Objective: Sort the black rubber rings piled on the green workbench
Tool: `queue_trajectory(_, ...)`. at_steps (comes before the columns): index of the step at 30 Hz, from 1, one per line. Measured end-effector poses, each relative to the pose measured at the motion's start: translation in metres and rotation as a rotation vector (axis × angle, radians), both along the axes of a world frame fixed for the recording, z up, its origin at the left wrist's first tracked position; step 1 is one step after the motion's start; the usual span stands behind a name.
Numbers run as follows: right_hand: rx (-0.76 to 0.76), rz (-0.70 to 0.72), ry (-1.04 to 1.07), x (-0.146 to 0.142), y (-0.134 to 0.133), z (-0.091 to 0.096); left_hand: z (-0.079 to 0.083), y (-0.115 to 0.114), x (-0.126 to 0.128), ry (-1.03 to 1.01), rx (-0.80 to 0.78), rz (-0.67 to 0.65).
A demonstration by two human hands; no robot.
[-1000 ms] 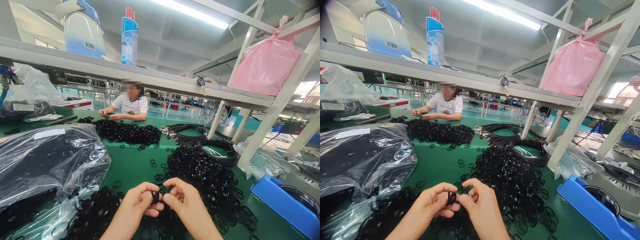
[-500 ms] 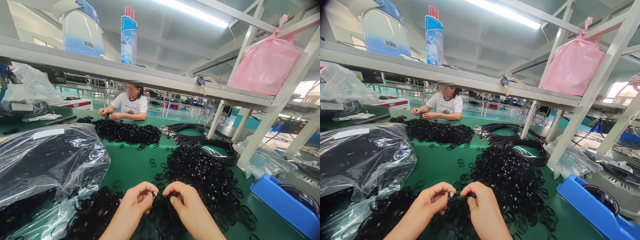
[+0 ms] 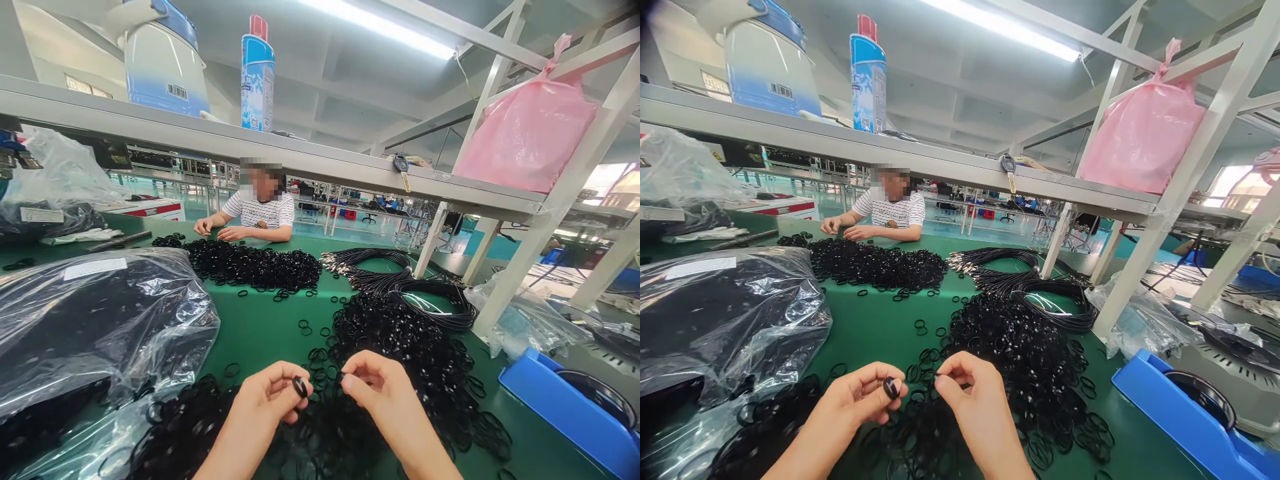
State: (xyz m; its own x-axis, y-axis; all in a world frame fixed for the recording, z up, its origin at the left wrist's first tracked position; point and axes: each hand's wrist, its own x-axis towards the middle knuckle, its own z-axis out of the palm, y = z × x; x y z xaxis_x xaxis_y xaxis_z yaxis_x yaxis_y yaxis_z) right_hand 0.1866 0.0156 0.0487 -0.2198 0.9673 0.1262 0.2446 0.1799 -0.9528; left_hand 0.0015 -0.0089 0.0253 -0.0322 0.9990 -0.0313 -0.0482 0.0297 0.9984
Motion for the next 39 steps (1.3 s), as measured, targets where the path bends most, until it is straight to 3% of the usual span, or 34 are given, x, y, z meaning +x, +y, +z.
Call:
queue_trajectory(9,-0.028,0.1,0.013,-0.015,-0.005,-0.006,0.004,-0.009,0.013,0.161,0.12,-0.175)
queue_trajectory(15,0.039,-0.013,-0.125,-0.005,-0.005,-0.002,0.006,-0.01,0.011,0.226,0.108,-0.087)
queue_trajectory(21,0.082,-0.063,-0.114,0.015,0.003,0.01,0.001,-0.004,0.01,0.167,0.004,-0.023)
queue_trajectory(28,-0.049,0.163,-0.124,-0.013,-0.014,0.003,-0.005,-0.003,0.012,0.147,-0.011,0.028)
queue_trajectory(31,-0.015,0.11,-0.207,-0.024,-0.019,-0.002,-0.002,-0.006,0.012,0.197,0.009,0.044)
queue_trajectory(34,0.009,0.075,-0.178,-0.022,-0.018,-0.001,0.003,-0.006,0.01,0.226,-0.013,-0.026)
queue_trajectory(39,-0.123,0.116,-0.05,-0.009,-0.011,0.002,0.005,-0.003,0.006,0.246,0.039,-0.067)
